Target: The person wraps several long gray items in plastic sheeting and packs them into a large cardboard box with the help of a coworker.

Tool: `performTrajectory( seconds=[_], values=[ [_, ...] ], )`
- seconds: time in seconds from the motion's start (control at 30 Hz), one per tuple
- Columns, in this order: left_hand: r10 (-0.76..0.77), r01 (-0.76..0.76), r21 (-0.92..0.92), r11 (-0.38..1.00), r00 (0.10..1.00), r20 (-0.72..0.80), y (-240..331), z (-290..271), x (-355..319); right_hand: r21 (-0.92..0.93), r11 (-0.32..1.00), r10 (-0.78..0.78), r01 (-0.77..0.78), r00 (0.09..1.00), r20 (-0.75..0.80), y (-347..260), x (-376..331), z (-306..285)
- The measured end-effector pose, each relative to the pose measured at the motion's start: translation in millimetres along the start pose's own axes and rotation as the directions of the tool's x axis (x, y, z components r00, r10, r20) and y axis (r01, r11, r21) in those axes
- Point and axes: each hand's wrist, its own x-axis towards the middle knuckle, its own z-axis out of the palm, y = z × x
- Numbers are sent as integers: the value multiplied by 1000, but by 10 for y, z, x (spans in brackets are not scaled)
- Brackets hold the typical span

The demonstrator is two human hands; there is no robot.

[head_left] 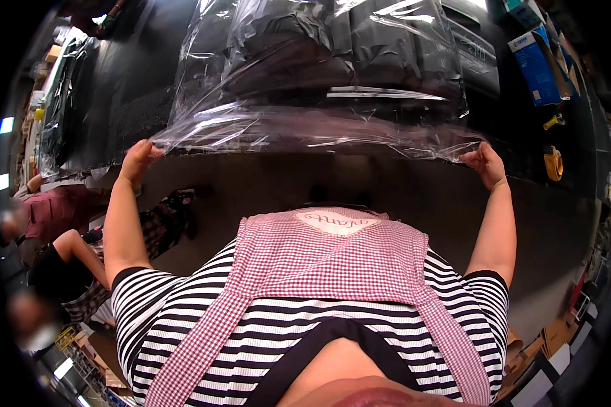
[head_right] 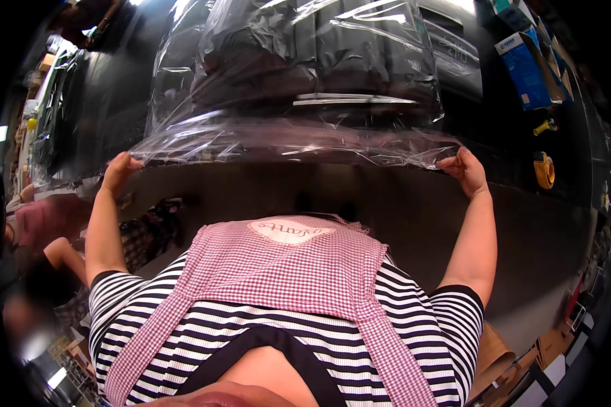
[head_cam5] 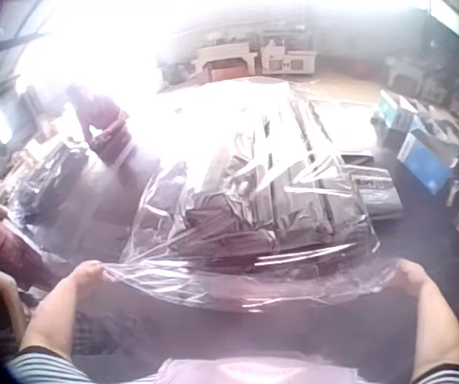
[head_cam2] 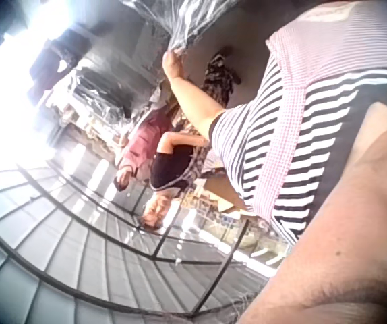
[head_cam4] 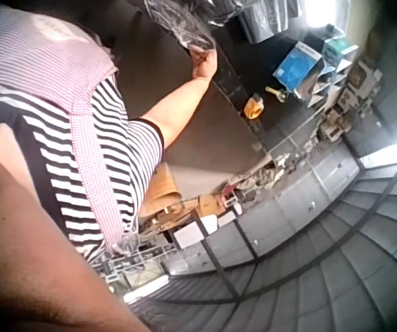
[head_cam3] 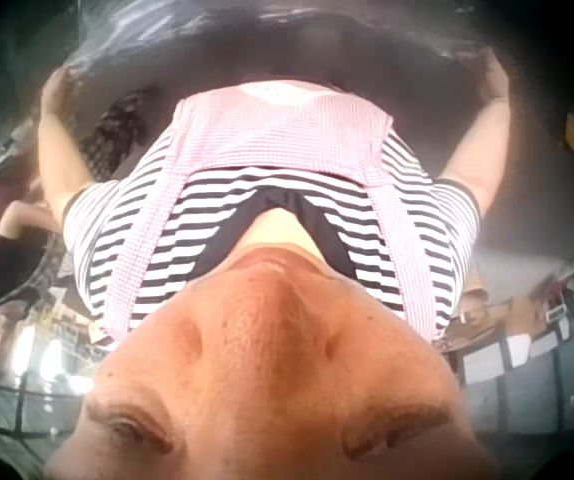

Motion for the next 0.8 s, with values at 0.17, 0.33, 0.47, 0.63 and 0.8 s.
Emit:
performTrajectory(
  seconds=[0.17, 0.33, 0.47, 0.63, 0.8],
  values=[
    [138, -138, 0, 990, 990, -12, 21, 175, 89, -42, 931, -364, 363, 906, -217, 204, -149, 111],
    [161, -162, -36, 986, 986, -36, -139, 7, 164, 303, 836, -457, 457, 886, -75, 307, -703, 585],
    [228, -225, -142, 964, 974, 6, -150, 13, 224, -236, 863, -491, 447, 851, -186, 531, -883, 1024],
    [353, -366, -271, 890, 930, -98, -287, -79, 330, -271, 752, -658, 601, 657, -369, 634, -527, 894],
    [685, -375, -778, 505, 722, 97, -178, 318, 122, 166, 750, -498, 640, 711, -496, 442, -212, 797]
  ],
)
